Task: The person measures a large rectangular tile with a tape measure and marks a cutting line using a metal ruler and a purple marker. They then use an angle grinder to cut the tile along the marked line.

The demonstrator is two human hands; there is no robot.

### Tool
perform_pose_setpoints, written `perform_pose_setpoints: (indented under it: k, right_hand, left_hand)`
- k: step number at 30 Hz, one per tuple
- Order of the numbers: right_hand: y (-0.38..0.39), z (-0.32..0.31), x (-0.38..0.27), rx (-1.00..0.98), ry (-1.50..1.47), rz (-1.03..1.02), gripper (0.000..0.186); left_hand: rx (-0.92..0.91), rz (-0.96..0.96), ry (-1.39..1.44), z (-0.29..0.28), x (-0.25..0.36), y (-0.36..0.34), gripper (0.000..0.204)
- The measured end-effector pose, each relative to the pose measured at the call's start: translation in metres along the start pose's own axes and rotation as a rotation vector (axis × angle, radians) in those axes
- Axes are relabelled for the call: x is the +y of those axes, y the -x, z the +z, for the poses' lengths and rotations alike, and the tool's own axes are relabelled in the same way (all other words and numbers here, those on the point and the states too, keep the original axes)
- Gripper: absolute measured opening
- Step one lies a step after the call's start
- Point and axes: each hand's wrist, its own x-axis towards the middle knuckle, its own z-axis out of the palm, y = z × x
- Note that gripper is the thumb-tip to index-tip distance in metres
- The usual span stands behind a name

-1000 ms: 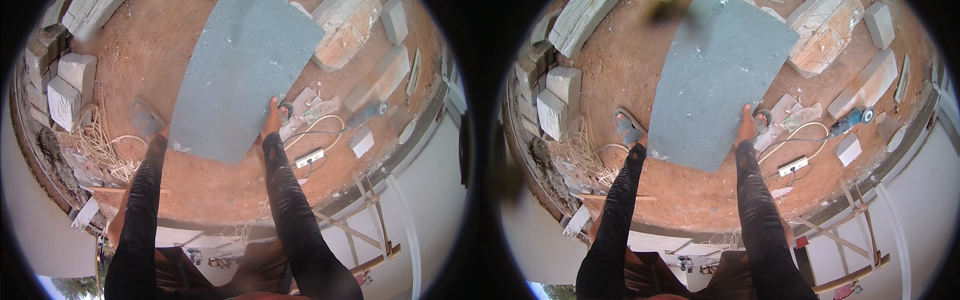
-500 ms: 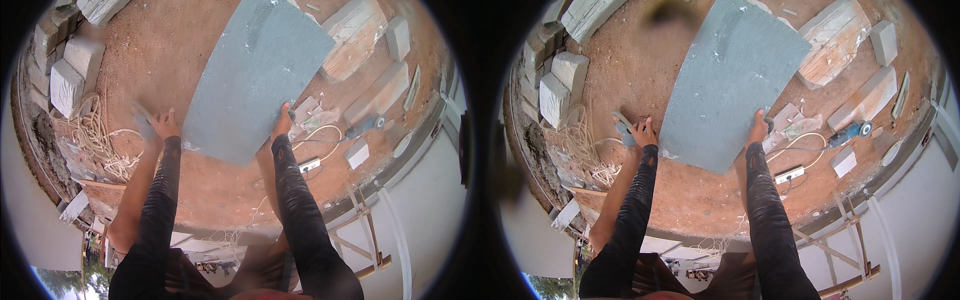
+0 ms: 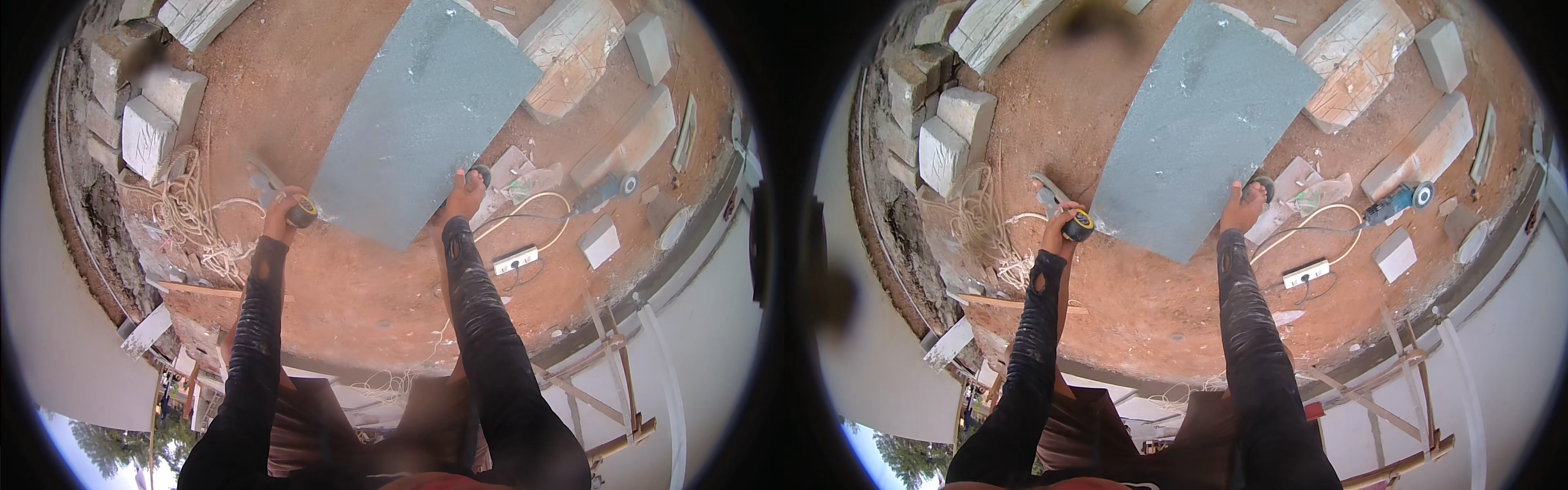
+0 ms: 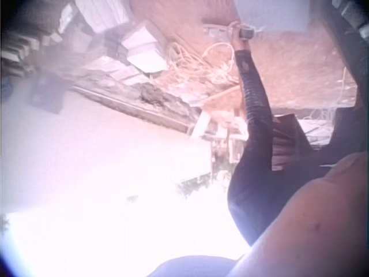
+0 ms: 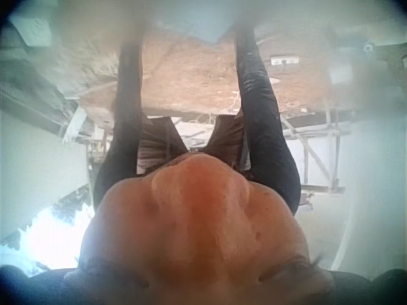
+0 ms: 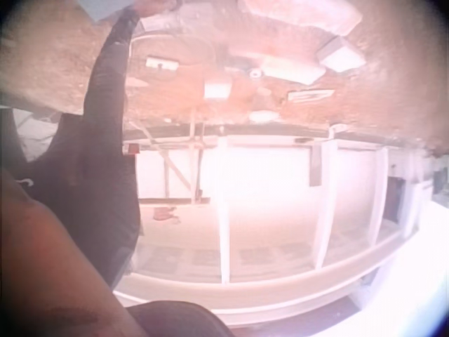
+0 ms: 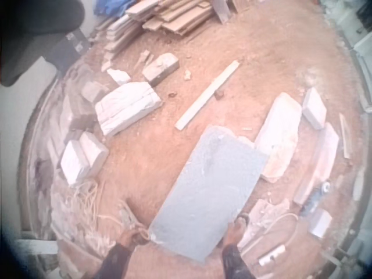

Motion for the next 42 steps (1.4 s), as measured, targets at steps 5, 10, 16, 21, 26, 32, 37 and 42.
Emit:
perform_pose_setpoints:
  k: [5,10,16,21,26,32,37,42]
  right_hand:
    - [0.117,-0.074,-0.073,-0.781,-0.375,0.111,0.027]
    - [0.153,-0.186,-0.125,-1.103,0.068,-0.095,0.032]
    - [0.116,-0.308,-0.177,-1.441,0.204,-0.230,0.032]
    - [0.106,-0.413,-0.246,-1.436,0.216,-0.224,0.022]
    - [0.095,-0.481,-0.328,-1.305,0.150,-0.465,0.018]
    - [0.192,-0.489,-0.364,-1.387,0.311,-0.813,0.012]
    - [0.355,-0.470,-0.312,-1.555,0.444,-1.093,0.018]
    - [0.540,-0.469,-0.224,-1.817,0.644,-1.538,0.032]
  left_hand:
    - [-0.169,-0.146,-0.420,0.084,-0.012,0.096,0.049]
    - [-0.199,-0.285,-0.613,0.171,-0.019,0.199,0.060]
    - [-0.240,0.307,-0.773,0.240,-0.013,0.300,0.061]
    - [-0.038,0.411,-0.816,0.317,-0.029,0.366,0.051]
    - [0.255,0.415,-0.746,0.352,-0.024,0.429,0.054]
    - [0.330,0.436,-0.514,0.262,-0.084,0.477,0.067]
    - [0.459,0.409,-0.326,0.185,-0.108,0.593,0.068]
    - [0.695,0.524,-0.051,0.108,-0.200,0.700,0.069]
